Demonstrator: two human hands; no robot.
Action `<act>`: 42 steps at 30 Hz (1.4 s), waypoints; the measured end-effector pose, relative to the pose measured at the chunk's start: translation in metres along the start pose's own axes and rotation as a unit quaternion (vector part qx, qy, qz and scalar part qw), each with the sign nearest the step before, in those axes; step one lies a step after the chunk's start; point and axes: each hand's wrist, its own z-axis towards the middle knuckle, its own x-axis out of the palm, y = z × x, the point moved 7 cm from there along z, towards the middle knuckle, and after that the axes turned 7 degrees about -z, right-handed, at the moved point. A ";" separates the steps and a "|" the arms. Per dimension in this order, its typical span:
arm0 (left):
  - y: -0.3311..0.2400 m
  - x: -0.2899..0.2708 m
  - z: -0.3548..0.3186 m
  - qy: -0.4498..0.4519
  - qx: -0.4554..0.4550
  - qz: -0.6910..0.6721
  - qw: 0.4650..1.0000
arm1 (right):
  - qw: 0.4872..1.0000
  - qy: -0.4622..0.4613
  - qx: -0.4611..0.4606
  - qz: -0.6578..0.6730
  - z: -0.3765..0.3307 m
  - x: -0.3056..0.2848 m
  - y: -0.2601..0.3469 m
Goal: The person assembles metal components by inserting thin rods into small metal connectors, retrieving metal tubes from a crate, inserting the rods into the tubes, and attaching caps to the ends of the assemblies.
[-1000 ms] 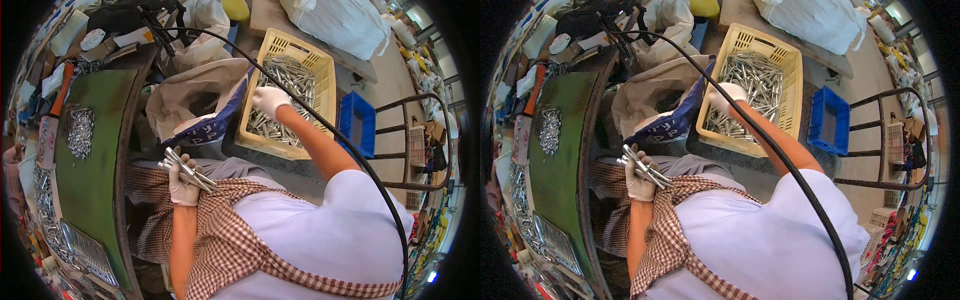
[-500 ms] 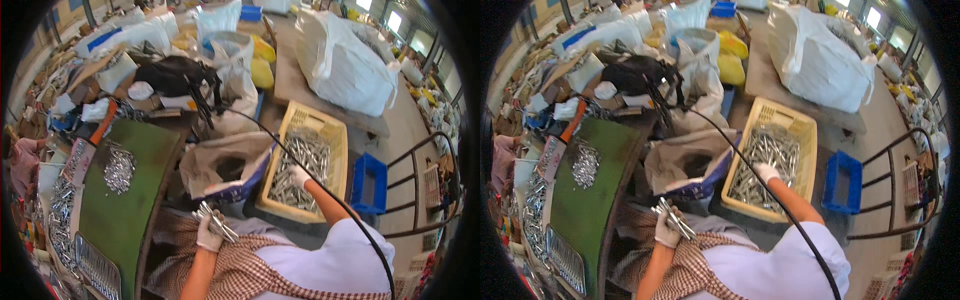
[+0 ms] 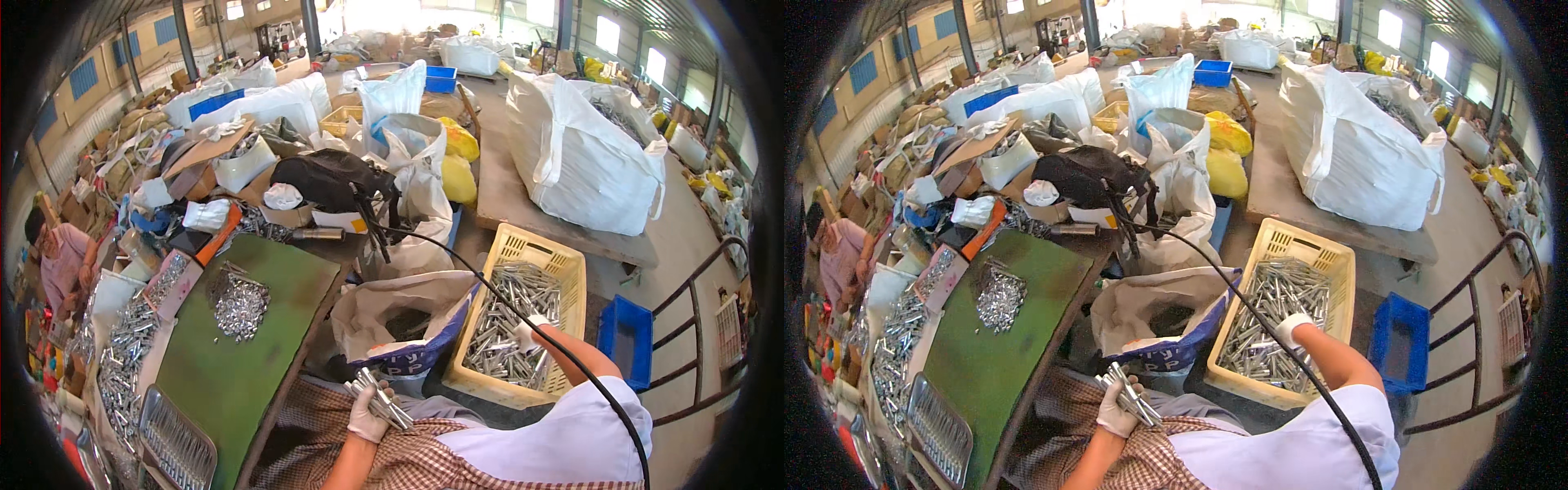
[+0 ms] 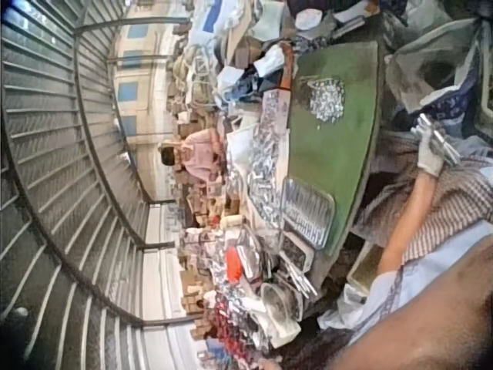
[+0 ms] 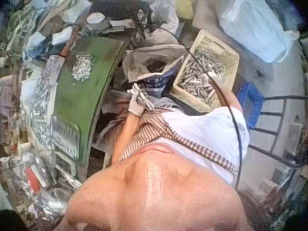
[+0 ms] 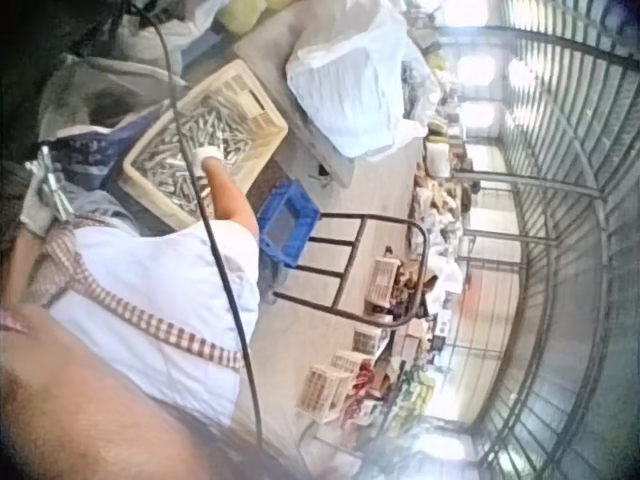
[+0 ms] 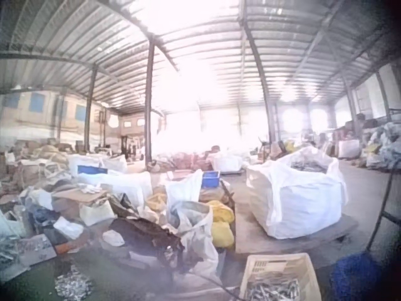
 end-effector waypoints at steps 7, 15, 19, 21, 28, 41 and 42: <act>0.005 0.004 0.008 0.014 -0.032 0.025 0.999 | 0.917 -0.355 -0.022 0.181 -0.111 -0.119 0.019; 0.012 0.025 -0.008 0.194 -0.054 0.115 0.973 | 0.751 -0.457 -0.477 0.023 -0.177 -0.236 0.257; -0.002 0.004 -0.023 0.108 0.033 0.151 0.982 | 0.706 -0.453 -0.543 0.031 -0.179 -0.250 0.293; -0.002 -0.008 -0.027 0.088 0.024 0.081 0.993 | 0.715 -0.404 -0.567 0.060 -0.181 -0.251 0.300; -0.002 -0.002 -0.023 0.163 -0.046 0.004 0.986 | 0.760 -0.456 -0.410 0.217 -0.156 -0.257 0.259; 0.005 0.007 -0.013 0.181 -0.080 -0.030 0.980 | 0.857 -0.401 -0.196 0.256 -0.151 -0.230 0.176; 0.005 0.007 -0.011 0.186 -0.087 -0.027 0.978 | 0.816 -0.348 -0.321 0.331 -0.158 -0.239 0.212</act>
